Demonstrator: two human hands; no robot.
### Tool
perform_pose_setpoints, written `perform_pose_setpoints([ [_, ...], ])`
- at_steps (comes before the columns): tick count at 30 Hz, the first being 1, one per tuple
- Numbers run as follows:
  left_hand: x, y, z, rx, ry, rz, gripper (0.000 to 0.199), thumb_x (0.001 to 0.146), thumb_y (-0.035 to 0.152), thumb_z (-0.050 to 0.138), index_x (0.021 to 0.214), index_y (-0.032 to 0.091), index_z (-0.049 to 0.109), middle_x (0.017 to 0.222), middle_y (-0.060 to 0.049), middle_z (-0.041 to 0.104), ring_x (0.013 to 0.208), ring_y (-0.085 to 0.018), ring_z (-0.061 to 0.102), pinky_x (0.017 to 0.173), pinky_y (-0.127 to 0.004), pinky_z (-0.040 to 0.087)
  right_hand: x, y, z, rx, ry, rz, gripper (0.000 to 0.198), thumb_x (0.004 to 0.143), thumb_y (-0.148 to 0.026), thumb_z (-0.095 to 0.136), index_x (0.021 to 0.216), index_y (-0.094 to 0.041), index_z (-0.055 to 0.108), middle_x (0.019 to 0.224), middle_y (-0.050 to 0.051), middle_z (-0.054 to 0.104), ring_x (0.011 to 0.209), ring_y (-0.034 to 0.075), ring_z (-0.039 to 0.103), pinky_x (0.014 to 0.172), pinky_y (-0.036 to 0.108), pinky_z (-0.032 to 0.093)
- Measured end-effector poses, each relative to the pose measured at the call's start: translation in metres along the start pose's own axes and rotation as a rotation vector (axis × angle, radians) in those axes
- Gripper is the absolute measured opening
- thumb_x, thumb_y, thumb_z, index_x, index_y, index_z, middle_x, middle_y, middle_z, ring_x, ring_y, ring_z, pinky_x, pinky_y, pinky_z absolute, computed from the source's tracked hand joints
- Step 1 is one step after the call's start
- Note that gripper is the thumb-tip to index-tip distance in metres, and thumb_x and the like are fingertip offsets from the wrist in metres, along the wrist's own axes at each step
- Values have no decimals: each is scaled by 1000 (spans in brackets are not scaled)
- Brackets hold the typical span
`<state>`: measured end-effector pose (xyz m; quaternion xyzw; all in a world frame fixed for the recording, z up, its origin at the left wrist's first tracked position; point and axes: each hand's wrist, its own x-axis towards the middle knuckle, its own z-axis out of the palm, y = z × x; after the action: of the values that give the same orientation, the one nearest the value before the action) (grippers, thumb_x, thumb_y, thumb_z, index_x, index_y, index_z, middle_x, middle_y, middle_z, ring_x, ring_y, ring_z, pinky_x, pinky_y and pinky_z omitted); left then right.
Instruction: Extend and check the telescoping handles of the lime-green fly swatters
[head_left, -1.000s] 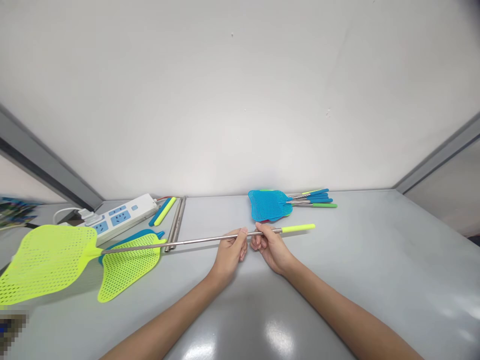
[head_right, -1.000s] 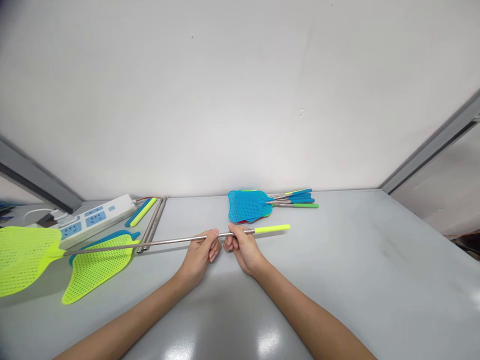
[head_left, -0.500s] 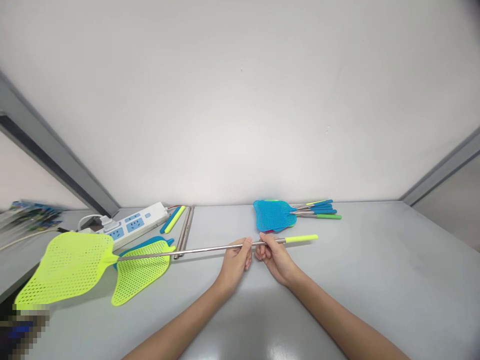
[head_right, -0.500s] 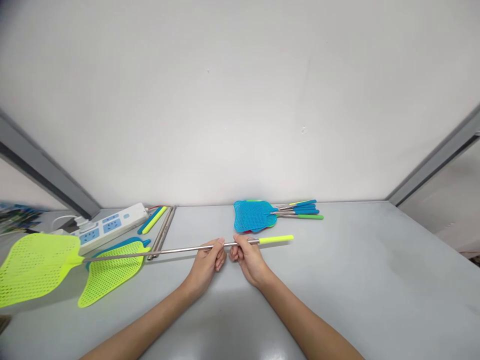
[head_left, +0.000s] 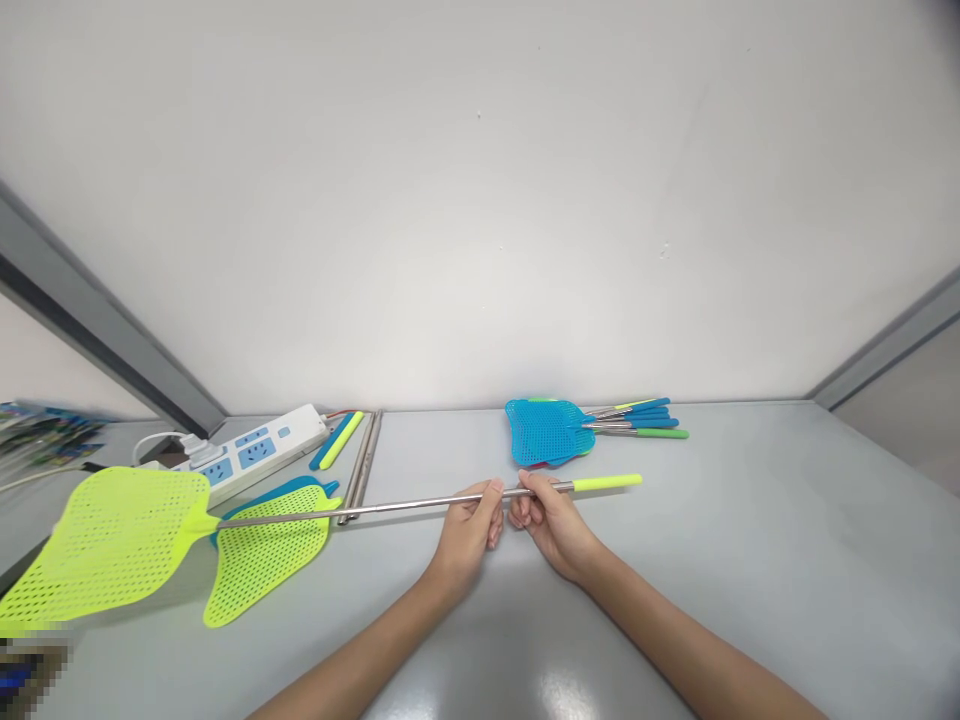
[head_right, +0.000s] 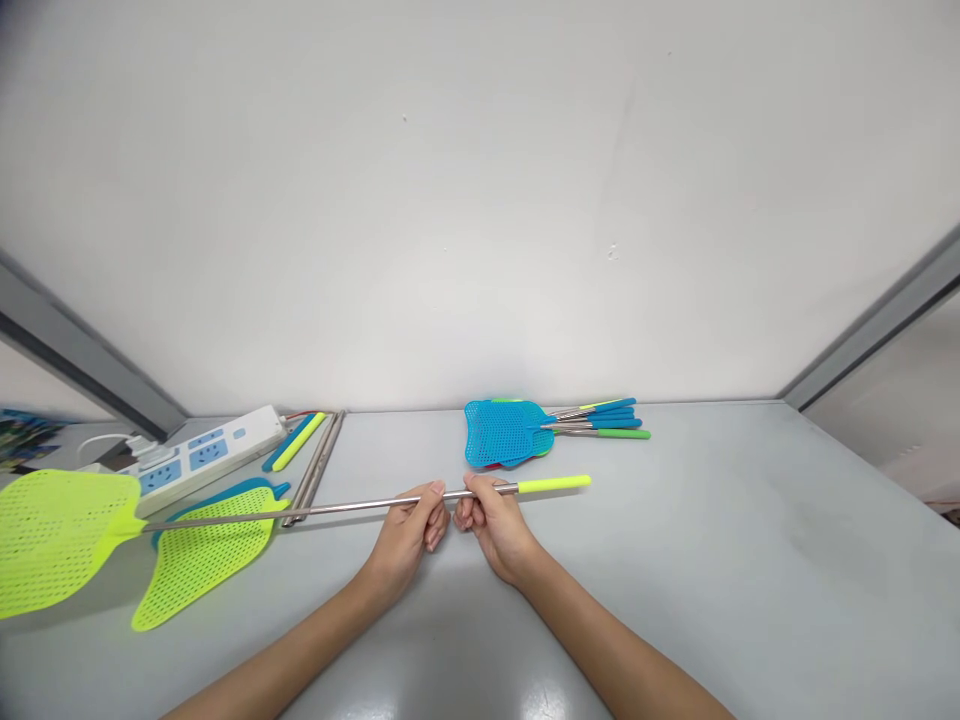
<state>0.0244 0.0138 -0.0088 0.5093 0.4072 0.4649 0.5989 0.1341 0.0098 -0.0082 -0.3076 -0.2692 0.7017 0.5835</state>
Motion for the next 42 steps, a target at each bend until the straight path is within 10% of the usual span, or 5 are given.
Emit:
perform_pose_setpoints([
  [42,-2,12,-1,70,-214,7,41,81,41,40,51,14,50,36,5,38,34,-6,30,40,-21,26,-8,-6,5,-204,-148,49,45,78,-39,45,40,-15,50,36,-3,36,40,10,37,49,26,28],
])
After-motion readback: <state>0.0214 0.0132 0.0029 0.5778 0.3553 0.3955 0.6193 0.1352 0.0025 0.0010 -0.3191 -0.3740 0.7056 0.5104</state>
